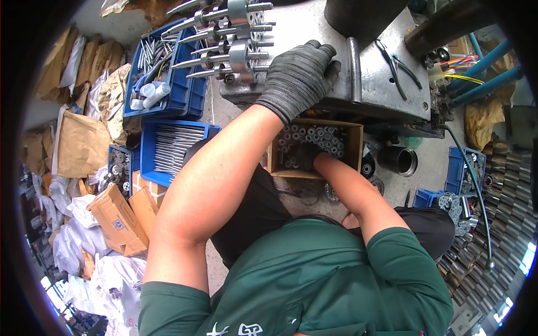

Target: Assembling metal rings onto rods using an industrial press machine.

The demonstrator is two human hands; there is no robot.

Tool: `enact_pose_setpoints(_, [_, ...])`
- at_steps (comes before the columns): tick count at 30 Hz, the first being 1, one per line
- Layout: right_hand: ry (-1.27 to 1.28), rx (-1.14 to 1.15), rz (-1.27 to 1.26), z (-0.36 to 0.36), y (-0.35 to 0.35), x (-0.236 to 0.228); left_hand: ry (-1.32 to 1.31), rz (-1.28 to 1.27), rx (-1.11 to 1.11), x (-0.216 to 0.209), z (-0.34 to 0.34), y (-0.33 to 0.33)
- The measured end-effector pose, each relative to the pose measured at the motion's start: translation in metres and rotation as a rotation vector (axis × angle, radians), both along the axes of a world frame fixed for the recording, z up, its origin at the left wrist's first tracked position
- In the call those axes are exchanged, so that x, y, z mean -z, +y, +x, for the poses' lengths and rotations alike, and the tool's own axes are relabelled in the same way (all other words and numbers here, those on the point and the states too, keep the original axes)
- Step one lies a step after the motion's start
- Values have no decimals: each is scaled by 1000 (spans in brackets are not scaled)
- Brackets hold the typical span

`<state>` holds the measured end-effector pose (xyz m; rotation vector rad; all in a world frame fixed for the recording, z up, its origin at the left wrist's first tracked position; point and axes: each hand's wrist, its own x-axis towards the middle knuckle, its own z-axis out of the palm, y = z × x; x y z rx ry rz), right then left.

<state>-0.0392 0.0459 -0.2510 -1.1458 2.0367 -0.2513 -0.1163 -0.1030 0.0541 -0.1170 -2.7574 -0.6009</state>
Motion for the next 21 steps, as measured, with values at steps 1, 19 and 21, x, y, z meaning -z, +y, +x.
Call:
enact_pose_setpoints(1, [23,6,-54,-1,2,0,-12,-6,-5,0,0,0])
enact_pose_setpoints(19, [46,-21,90,7,-15,38,-32,-43,-21,0,-1,0])
enact_pose_setpoints(21, [109,-278,141,5,-20,37,-30,-44,-17,0,-2,1])
